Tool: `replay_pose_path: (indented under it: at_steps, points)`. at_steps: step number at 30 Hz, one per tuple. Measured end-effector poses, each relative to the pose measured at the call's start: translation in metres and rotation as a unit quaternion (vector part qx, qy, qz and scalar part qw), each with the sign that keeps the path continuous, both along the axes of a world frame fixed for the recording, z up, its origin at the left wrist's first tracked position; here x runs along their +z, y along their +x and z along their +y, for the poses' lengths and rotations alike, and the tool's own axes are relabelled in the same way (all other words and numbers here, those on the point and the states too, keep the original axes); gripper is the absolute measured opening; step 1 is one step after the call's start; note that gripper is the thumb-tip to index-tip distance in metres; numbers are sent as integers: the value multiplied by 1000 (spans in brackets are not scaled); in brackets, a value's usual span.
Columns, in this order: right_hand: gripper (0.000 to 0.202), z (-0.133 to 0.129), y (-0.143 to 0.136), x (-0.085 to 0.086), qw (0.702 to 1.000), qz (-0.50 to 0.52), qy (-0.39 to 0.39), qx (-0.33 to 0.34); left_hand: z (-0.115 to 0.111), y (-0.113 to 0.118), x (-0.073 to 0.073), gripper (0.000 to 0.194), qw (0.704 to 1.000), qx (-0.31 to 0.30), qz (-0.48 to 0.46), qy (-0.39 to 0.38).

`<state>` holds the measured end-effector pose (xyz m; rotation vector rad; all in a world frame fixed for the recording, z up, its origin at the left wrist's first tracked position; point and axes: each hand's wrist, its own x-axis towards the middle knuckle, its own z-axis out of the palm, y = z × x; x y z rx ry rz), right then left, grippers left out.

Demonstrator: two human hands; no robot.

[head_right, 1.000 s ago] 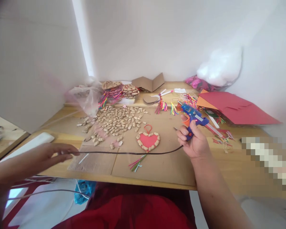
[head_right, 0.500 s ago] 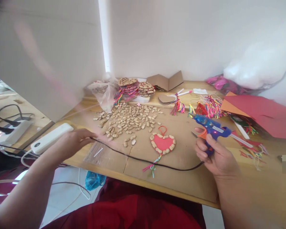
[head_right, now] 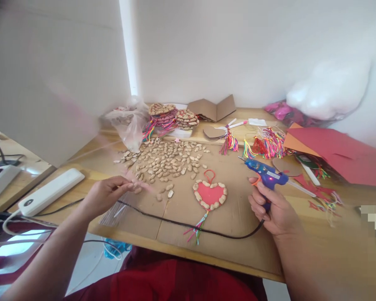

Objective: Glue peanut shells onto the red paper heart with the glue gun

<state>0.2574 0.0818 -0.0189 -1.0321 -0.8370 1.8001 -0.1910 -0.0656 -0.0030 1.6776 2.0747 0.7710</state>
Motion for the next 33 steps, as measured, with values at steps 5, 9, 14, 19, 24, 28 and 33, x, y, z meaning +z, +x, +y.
replay_pose_path:
  at_steps: [5,9,14,19,24,28,33]
  points:
    - [24,-5,-10,0,999,-46,18,1,23,56,-4,30,988,-120,-74,69]
    - [27,-8,-13,1,997,-69,28,0,50,85,3,24,970,-192,-68,133]
    - [28,-9,-13,-2,997,-72,30,-15,89,74,27,22,974,-47,-80,205]
    - [30,-12,-17,-2,994,-98,40,-9,113,45,51,34,958,119,-73,249]
    - [33,-13,-23,1,992,-118,48,-5,139,38,34,35,981,28,6,190]
    - [33,-13,-24,1,992,-125,34,-10,159,47,5,39,984,-64,147,80]
    - [32,-13,-23,0,991,-133,31,-7,169,50,-20,53,978,-103,168,73]
